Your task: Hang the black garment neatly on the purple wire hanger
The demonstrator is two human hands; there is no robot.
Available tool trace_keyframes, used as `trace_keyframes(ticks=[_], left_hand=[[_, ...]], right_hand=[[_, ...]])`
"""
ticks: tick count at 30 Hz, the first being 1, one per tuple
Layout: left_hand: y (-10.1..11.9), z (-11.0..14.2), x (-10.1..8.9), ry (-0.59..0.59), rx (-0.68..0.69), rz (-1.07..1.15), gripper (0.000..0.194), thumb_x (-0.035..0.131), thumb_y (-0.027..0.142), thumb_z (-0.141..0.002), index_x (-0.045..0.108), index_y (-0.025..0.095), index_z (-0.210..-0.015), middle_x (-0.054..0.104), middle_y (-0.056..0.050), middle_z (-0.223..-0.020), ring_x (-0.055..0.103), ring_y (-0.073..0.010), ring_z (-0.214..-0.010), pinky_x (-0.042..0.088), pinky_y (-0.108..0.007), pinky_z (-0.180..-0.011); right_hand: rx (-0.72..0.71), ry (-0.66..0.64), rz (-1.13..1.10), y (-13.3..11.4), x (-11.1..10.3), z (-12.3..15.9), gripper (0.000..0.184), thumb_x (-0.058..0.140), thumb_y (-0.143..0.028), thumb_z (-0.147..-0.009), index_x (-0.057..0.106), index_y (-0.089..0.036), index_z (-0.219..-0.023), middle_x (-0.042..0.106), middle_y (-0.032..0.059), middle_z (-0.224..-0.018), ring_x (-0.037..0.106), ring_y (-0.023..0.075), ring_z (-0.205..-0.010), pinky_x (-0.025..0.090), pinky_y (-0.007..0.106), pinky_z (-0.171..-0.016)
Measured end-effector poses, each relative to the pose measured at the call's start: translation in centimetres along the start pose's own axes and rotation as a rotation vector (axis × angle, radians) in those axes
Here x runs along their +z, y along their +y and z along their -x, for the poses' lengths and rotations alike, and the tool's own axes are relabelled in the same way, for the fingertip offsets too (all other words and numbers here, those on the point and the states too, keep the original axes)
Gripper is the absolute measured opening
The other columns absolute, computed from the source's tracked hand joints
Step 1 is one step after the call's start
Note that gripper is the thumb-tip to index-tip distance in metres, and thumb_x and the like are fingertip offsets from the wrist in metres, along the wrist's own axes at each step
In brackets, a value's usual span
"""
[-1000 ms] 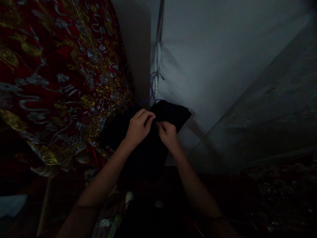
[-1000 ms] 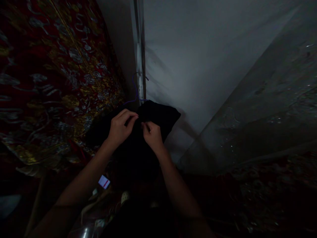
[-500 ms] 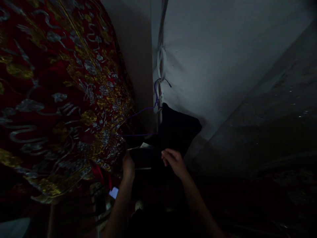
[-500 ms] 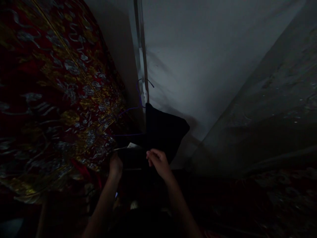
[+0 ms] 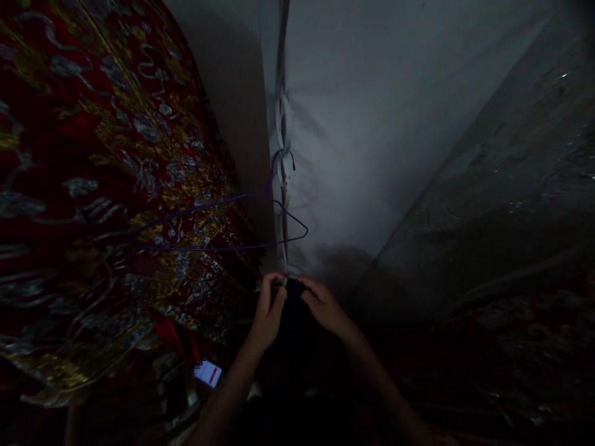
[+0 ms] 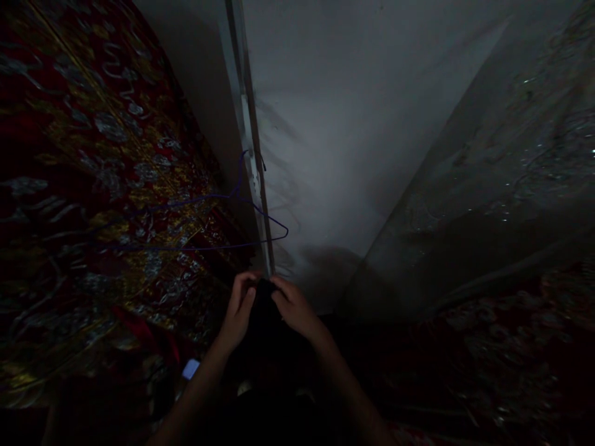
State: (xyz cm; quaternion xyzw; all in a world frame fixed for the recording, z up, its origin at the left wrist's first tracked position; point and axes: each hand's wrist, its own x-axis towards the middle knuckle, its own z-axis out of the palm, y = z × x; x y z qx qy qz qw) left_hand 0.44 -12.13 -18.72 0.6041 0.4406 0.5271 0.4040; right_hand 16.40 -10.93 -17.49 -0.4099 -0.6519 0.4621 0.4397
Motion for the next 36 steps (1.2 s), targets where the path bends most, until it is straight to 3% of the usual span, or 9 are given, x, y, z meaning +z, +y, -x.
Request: trace_keyframes(ticks=[2, 6, 11, 15, 19, 23, 26, 32, 36], left_hand=[[-0.3, 0.7, -0.8, -0.151, 0.013, -0.05, 0.036, 0.05, 0.046, -0.096, 0.058, 0.024, -0.123, 0.066, -0.009, -0.121, 0.062, -0.0231, -0.111, 0.049, -0.034, -0.098], [-1.3, 2.3, -3.1, -0.47, -0.087, -0.244, 0.028, 0.058, 0.043, -0.091, 0.073, 0.021, -0.097, 0.076, -0.005, -0.091, 0.068, -0.024, -0.083, 0.053, -0.032, -0.077], [0.8, 2.5, -7.9, -0.313, -0.199, -0.484, 0.031, 0.062, 0.048, -0.087, 0.073, 0.021, -0.075, 0.071, -0.001, -0.069, 0.063, -0.02, -0.062, 0.045, -0.026, -0.061], [5.0, 2.3, -11.4, -0.185, -0.212, -0.659, 0.032, 0.064, 0.051, -0.084, 0.072, 0.022, -0.072, 0.067, 0.001, -0.063, 0.059, -0.0184, -0.058, 0.039, -0.024, -0.056], [7.5, 2.8, -13.5, -0.28, -0.273, -0.805, 0.027, 0.064, 0.048, -0.084, 0.072, 0.024, -0.074, 0.071, -0.002, -0.073, 0.062, -0.02, -0.067, 0.039, -0.025, -0.062], [7.8, 2.4, -15.3, -0.348, -0.4, -0.906, 0.032, 0.06, 0.047, -0.086, 0.068, 0.023, -0.068, 0.068, -0.002, -0.067, 0.06, -0.0195, -0.06, 0.036, -0.026, -0.058], [8.2, 0.7, -15.8, -0.369, -0.356, -0.9, 0.037, 0.054, 0.047, -0.089, 0.064, 0.022, -0.063, 0.064, -0.001, -0.061, 0.056, -0.018, -0.056, 0.034, -0.027, -0.058], [9.1, -4.3, -13.4, -0.152, -0.006, -1.047, 0.029, 0.047, 0.036, -0.093, 0.057, 0.022, -0.069, 0.064, -0.005, -0.078, 0.058, -0.0204, -0.069, 0.041, -0.031, -0.069], [8.0, -6.1, -12.2, -0.296, -0.047, -1.132, 0.028, 0.043, 0.033, -0.095, 0.058, 0.021, -0.075, 0.067, -0.008, -0.085, 0.062, -0.0231, -0.079, 0.044, -0.035, -0.076]], right_hand=[[0.001, -0.057, -0.049, -1.3, -1.2, -0.8, 0.017, 0.046, -0.027, -0.084, 0.061, -0.021, -0.078, 0.06, -0.0003, -0.074, 0.055, 0.0163, -0.071, 0.043, 0.025, -0.065], [-0.072, -0.172, -0.056, -3.7, -3.2, -2.7, 0.01, 0.054, -0.026, -0.079, 0.061, -0.02, -0.081, 0.061, -0.0006, -0.076, 0.057, 0.0149, -0.071, 0.044, 0.023, -0.065], [-0.232, -0.371, 0.204, -4.6, -4.2, -5.4, 0.031, 0.063, -0.013, -0.069, 0.064, -0.021, -0.098, 0.068, 0.0011, -0.093, 0.064, 0.0179, -0.084, 0.049, 0.027, -0.076], [-0.32, -0.228, 0.304, -3.4, -3.1, -8.2, 0.047, 0.061, -0.018, -0.082, 0.058, -0.024, -0.129, 0.068, 0.0072, -0.12, 0.064, 0.022, -0.104, 0.048, 0.033, -0.09], [-0.244, -0.139, 0.387, -1.6, -2.3, -9.7, 0.024, 0.052, -0.028, -0.094, 0.069, -0.019, -0.108, 0.074, 0.0099, -0.102, 0.068, 0.0251, -0.095, 0.049, 0.036, -0.087], [-0.187, -0.191, 0.38, -0.7, -4.7, -8.4, 0.025, 0.053, -0.038, -0.095, 0.07, -0.02, -0.095, 0.074, 0.0057, -0.088, 0.066, 0.022, -0.081, 0.049, 0.031, -0.076], [-0.15, -0.141, 0.393, -0.7, -8.0, -6.5, 0.027, 0.053, -0.042, -0.095, 0.069, -0.02, -0.092, 0.071, 0.0033, -0.08, 0.064, 0.0197, -0.072, 0.047, 0.028, -0.067], [-0.121, -0.057, 0.432, -2.4, -11.7, -4.2, 0.026, 0.052, -0.044, -0.095, 0.065, -0.022, -0.088, 0.066, 0.0012, -0.073, 0.061, 0.0177, -0.065, 0.046, 0.026, -0.059], [-0.107, 0.012, 0.481, -3.2, -12.1, -3.5, 0.026, 0.051, -0.044, -0.095, 0.064, -0.022, -0.091, 0.066, 0.0021, -0.075, 0.061, 0.0195, -0.067, 0.047, 0.028, -0.059]])
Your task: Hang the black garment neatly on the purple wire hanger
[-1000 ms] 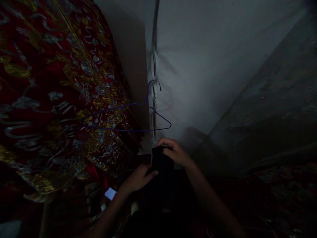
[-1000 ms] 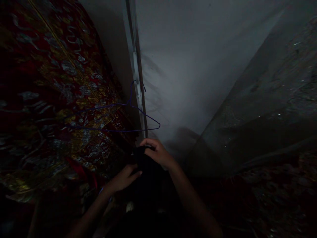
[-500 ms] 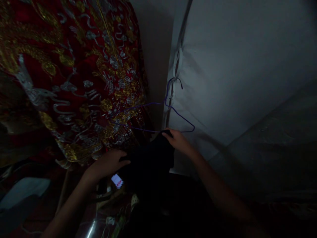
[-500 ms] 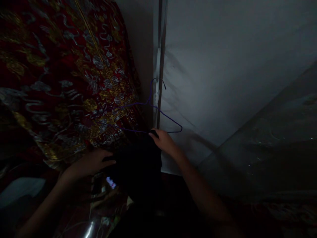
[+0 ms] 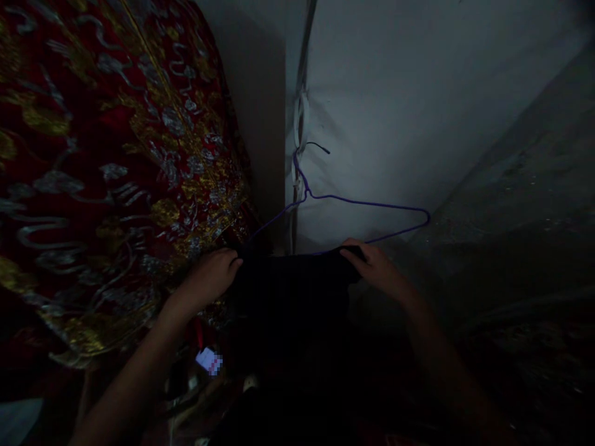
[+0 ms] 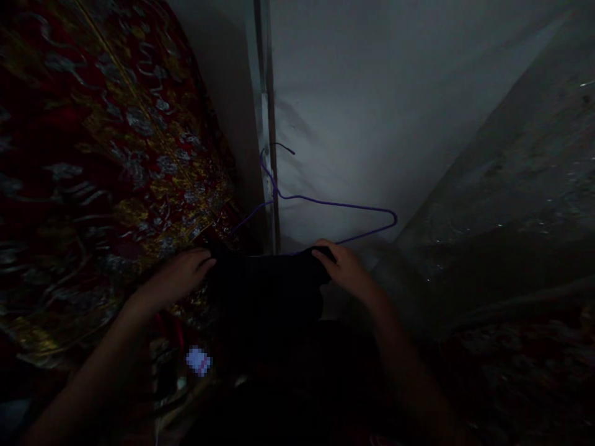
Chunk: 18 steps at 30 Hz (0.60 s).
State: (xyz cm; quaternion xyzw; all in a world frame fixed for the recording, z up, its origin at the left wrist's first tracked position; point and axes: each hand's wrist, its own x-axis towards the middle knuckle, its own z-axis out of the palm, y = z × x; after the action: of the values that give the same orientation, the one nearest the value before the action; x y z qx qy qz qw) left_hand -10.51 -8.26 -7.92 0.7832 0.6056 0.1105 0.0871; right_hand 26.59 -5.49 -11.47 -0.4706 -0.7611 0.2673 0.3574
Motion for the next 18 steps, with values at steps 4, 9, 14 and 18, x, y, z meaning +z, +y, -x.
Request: trace_keyframes(ticks=[4, 9, 14, 18], left_hand=[[-0.9, -1.3, 1.4, -0.161, 0.023, 0.016, 0.028, 0.042, 0.034, -0.096, 0.06, 0.02, -0.079, 0.068, -0.009, -0.087, 0.064, -0.025, -0.084, 0.044, -0.036, -0.08], [-1.2, -2.4, 1.0, 0.094, 0.103, 0.091, 0.027, 0.043, 0.035, -0.096, 0.057, 0.02, -0.078, 0.06, -0.006, -0.086, 0.06, -0.0229, -0.084, 0.044, -0.035, -0.079], [0.6, -3.5, -0.2, 0.226, 0.245, 0.263, 0.02, 0.049, 0.032, -0.094, 0.056, 0.02, -0.079, 0.058, -0.003, -0.087, 0.059, -0.0203, -0.086, 0.045, -0.032, -0.08], [2.4, -4.4, 0.5, 0.311, 0.366, 0.555, 0.02, 0.052, 0.028, -0.095, 0.056, 0.02, -0.113, 0.067, -0.004, -0.101, 0.063, -0.0191, -0.1, 0.047, -0.032, -0.091]], right_hand=[[0.015, 0.016, 0.037, 0.0, 0.4, 0.6, 0.026, 0.049, -0.044, -0.096, 0.065, -0.023, -0.093, 0.067, 0.0022, -0.079, 0.062, 0.0206, -0.071, 0.048, 0.03, -0.063], [0.006, 0.013, 0.007, 0.0, 0.9, 0.9, 0.027, 0.049, -0.045, -0.097, 0.066, -0.023, -0.094, 0.068, 0.0025, -0.083, 0.064, 0.021, -0.075, 0.05, 0.03, -0.066], [-0.007, 0.006, 0.014, -0.3, 1.3, 0.8, 0.026, 0.05, -0.044, -0.096, 0.068, -0.025, -0.095, 0.071, 0.003, -0.088, 0.066, 0.0232, -0.082, 0.053, 0.033, -0.073], [-0.056, -0.024, 0.016, -0.1, 2.3, 1.2, 0.021, 0.052, -0.032, -0.095, 0.065, -0.025, -0.11, 0.072, 0.004, -0.101, 0.068, 0.0238, -0.094, 0.054, 0.035, -0.083]])
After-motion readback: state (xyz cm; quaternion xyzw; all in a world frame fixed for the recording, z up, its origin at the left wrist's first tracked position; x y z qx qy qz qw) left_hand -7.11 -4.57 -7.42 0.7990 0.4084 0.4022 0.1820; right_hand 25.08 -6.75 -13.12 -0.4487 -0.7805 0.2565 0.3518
